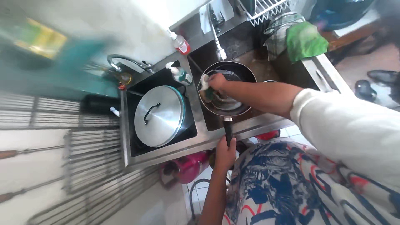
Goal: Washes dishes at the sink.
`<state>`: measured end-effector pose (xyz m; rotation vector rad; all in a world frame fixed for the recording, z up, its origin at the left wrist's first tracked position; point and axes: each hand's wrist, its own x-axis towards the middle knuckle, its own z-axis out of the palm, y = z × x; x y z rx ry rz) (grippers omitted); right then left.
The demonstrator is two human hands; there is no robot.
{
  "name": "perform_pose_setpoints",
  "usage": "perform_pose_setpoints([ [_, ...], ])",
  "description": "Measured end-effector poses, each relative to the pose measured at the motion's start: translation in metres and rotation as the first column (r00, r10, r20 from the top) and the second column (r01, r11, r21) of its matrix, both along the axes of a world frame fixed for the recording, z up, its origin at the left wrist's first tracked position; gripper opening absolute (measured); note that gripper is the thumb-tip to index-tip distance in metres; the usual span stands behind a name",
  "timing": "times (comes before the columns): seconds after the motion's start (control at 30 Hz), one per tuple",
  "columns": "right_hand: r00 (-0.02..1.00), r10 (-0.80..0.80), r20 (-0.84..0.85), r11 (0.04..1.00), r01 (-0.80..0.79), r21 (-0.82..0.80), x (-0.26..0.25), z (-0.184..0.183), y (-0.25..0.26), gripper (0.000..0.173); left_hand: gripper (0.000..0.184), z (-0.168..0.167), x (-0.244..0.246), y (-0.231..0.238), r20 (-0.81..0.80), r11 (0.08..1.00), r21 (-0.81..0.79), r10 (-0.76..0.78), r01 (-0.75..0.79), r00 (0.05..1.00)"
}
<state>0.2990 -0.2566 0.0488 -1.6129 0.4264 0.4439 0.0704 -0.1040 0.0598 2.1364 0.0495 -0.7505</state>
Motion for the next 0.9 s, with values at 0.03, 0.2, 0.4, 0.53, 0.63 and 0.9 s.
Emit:
perform_pose_setpoints([
  [0.03, 1.000, -0.004, 0.013, 1.000, 0.004, -0.003, 0.003, 0.008, -0.009, 0.029, 0.026, 0.000, 0.000, 0.002, -0.012, 0.998, -0.054, 0.025, -0.025, 1.000],
  [0.2, 0.995, 0.003, 0.097, 0.999, -0.006, 0.037, 0.004, 0.048, -0.059, 0.031, 0.019, 0.011, 0.003, 0.009, -0.152, 0.928, -0.324, 0.141, -0.184, 0.978],
  [0.4, 0.946, -0.111, 0.305, 0.988, 0.072, 0.135, -0.018, 0.086, -0.136, 0.022, 0.023, 0.013, 0.010, 0.024, -0.412, 0.756, -0.517, 0.191, -0.401, 0.891],
  [0.53, 0.882, -0.305, 0.358, 0.952, 0.268, 0.150, -0.040, 0.066, -0.195, 0.025, 0.020, 0.006, 0.020, 0.032, -0.601, 0.541, -0.646, 0.075, -0.538, 0.796],
  [0.63, 0.861, -0.439, 0.258, 0.898, 0.408, 0.167, -0.058, 0.033, -0.220, 0.026, 0.020, 0.001, 0.027, 0.031, -0.736, 0.303, -0.666, -0.120, -0.682, 0.666],
  [0.9, 0.882, -0.370, 0.292, 0.926, 0.375, 0.042, -0.088, -0.074, -0.217, 0.023, 0.031, -0.007, 0.033, 0.005, -0.794, 0.089, -0.580, -0.283, -0.809, 0.538],
])
